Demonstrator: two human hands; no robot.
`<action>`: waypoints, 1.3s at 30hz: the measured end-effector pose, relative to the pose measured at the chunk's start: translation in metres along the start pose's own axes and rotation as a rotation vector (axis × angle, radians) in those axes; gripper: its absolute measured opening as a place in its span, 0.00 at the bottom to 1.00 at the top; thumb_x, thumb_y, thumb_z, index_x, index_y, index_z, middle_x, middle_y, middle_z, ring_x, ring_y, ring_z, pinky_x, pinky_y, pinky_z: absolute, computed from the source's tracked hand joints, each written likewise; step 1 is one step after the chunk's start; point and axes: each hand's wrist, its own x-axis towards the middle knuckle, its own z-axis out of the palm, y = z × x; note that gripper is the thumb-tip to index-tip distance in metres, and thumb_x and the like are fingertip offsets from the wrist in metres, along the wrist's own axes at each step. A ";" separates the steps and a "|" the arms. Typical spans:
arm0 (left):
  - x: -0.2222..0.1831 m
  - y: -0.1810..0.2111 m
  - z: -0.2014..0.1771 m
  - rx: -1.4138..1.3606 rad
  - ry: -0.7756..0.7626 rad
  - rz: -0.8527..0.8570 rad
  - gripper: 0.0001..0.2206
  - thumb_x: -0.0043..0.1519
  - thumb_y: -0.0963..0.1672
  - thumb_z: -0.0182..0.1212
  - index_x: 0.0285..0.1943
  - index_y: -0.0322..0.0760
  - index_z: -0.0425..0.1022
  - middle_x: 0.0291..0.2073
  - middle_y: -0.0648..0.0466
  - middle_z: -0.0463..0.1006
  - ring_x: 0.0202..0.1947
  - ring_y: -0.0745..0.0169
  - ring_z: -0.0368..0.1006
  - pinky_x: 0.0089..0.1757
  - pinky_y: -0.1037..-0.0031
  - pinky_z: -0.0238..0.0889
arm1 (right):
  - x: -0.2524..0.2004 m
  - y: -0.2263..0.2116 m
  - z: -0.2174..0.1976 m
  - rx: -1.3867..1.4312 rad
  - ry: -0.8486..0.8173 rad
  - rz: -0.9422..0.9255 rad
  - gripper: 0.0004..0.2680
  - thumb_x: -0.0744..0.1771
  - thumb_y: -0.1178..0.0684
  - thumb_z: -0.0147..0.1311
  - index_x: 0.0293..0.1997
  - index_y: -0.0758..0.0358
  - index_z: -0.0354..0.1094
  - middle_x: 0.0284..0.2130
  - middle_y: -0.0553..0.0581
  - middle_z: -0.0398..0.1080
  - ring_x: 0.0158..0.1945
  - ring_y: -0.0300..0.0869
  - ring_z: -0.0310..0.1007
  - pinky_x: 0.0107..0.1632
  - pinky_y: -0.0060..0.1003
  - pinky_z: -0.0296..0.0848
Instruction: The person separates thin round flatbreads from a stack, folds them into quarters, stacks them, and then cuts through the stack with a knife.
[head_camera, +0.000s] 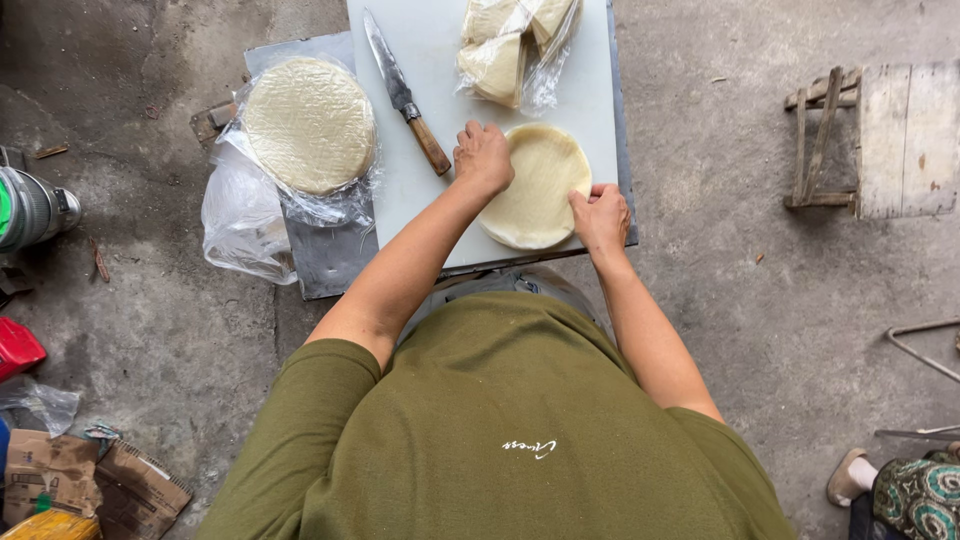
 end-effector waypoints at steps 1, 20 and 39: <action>0.000 0.002 -0.004 0.003 -0.005 -0.005 0.21 0.54 0.38 0.64 0.57 0.25 0.67 0.57 0.35 0.67 0.58 0.36 0.65 0.55 0.54 0.63 | 0.001 -0.002 0.000 -0.012 -0.017 0.010 0.17 0.63 0.43 0.64 0.47 0.67 0.71 0.40 0.64 0.77 0.47 0.55 0.77 0.52 0.49 0.73; -0.014 -0.022 0.007 -0.334 -0.018 -0.063 0.24 0.56 0.38 0.66 0.56 0.22 0.57 0.45 0.28 0.77 0.50 0.29 0.75 0.52 0.54 0.69 | 0.025 -0.010 -0.011 0.012 -0.107 -0.163 0.15 0.63 0.50 0.66 0.48 0.68 0.69 0.38 0.65 0.77 0.43 0.52 0.78 0.47 0.46 0.75; -0.105 -0.060 0.028 -0.299 0.371 0.114 0.23 0.64 0.45 0.68 0.60 0.30 0.59 0.58 0.35 0.63 0.59 0.43 0.63 0.58 0.56 0.62 | 0.016 -0.022 0.014 -0.379 0.032 -0.741 0.16 0.73 0.55 0.53 0.69 0.67 0.58 0.67 0.71 0.55 0.70 0.57 0.58 0.71 0.49 0.61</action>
